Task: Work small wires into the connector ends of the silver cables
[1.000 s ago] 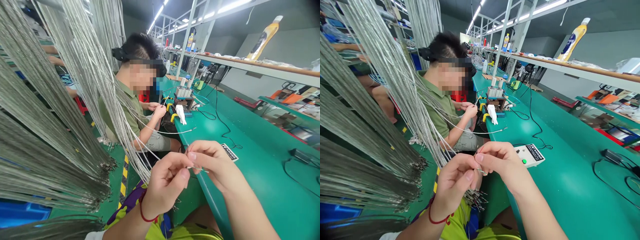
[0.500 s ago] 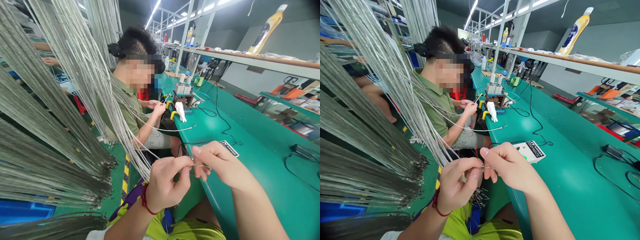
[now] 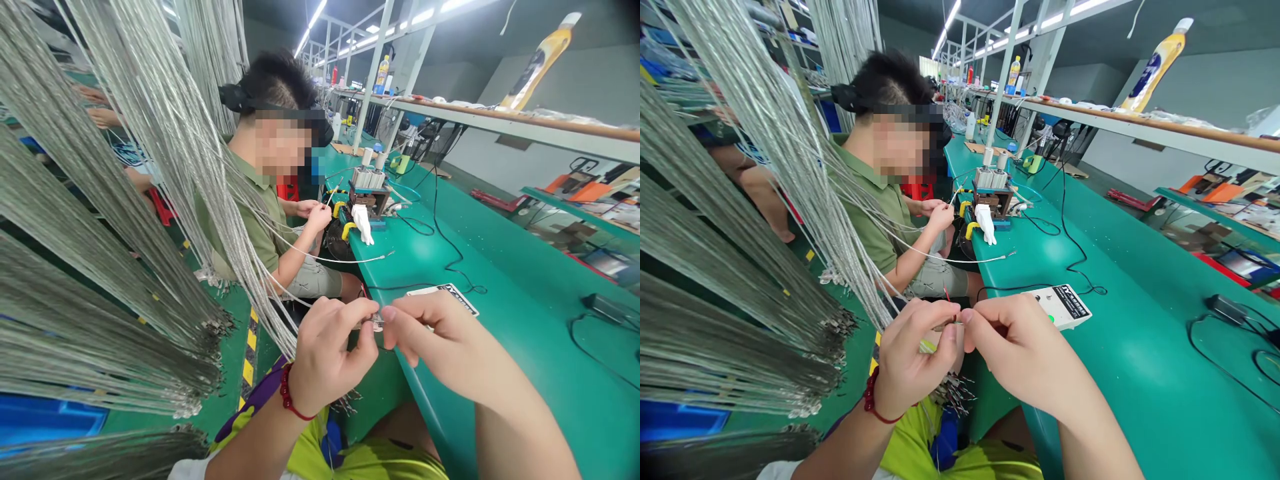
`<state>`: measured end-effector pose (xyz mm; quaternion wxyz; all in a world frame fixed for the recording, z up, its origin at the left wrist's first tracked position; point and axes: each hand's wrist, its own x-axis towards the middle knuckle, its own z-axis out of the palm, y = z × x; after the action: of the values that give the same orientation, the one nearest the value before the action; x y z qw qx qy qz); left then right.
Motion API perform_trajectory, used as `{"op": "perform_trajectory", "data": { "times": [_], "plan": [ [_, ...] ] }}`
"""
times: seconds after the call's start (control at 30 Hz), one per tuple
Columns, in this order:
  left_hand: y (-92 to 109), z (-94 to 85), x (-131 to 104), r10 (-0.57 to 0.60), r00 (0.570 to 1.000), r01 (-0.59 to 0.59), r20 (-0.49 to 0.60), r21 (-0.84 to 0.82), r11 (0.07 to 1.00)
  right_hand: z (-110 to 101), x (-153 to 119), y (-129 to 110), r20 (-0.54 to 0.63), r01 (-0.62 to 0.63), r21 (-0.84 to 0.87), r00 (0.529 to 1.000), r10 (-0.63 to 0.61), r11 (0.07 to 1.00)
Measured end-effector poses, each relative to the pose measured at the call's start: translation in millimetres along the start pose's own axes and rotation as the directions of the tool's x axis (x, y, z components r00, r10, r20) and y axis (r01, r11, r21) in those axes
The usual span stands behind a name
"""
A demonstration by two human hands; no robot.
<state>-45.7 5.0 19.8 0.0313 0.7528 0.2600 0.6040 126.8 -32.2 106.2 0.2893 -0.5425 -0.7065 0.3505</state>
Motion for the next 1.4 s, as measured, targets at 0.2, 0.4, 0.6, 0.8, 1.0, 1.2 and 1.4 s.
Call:
{"op": "perform_trajectory", "data": {
  "times": [0.2,0.4,0.6,0.8,1.0,1.2,1.4],
  "plan": [
    [-2.2,1.4,-6.7,-0.050,0.998,0.051,-0.029,0.012,0.999,-2.6,-1.9,-1.4,0.030,0.018,-0.100,0.999,-0.015,0.995],
    [-1.2,1.1,-5.9,-0.054,0.998,0.053,-0.029,-0.014,0.998,-2.9,-0.5,-1.8,0.039,0.055,-0.084,0.998,-0.052,0.995],
    [-1.4,-1.1,-4.3,-0.006,1.000,0.006,-0.020,0.008,1.000,-3.7,1.6,-1.1,0.045,0.029,0.043,0.999,-0.031,0.999],
    [0.9,-2.8,-2.1,0.007,1.000,-0.007,-0.012,-0.006,1.000,-11.4,2.0,1.6,0.061,0.073,0.083,0.995,-0.078,0.994],
    [0.9,-2.0,-4.0,-0.026,1.000,0.026,-0.002,-0.011,1.000,-12.0,0.8,1.9,-0.006,0.101,0.006,0.995,-0.101,0.995],
    [0.9,-1.9,-5.6,-0.091,0.996,0.091,0.003,-0.075,0.993,-11.1,2.6,2.6,-0.093,0.165,-0.049,0.981,-0.169,0.985],
    [3.7,-2.3,-5.9,-0.172,0.985,0.172,0.017,-0.196,0.965,-11.9,1.8,1.8,-0.076,0.191,-0.091,0.977,-0.198,0.977]
  ]
}}
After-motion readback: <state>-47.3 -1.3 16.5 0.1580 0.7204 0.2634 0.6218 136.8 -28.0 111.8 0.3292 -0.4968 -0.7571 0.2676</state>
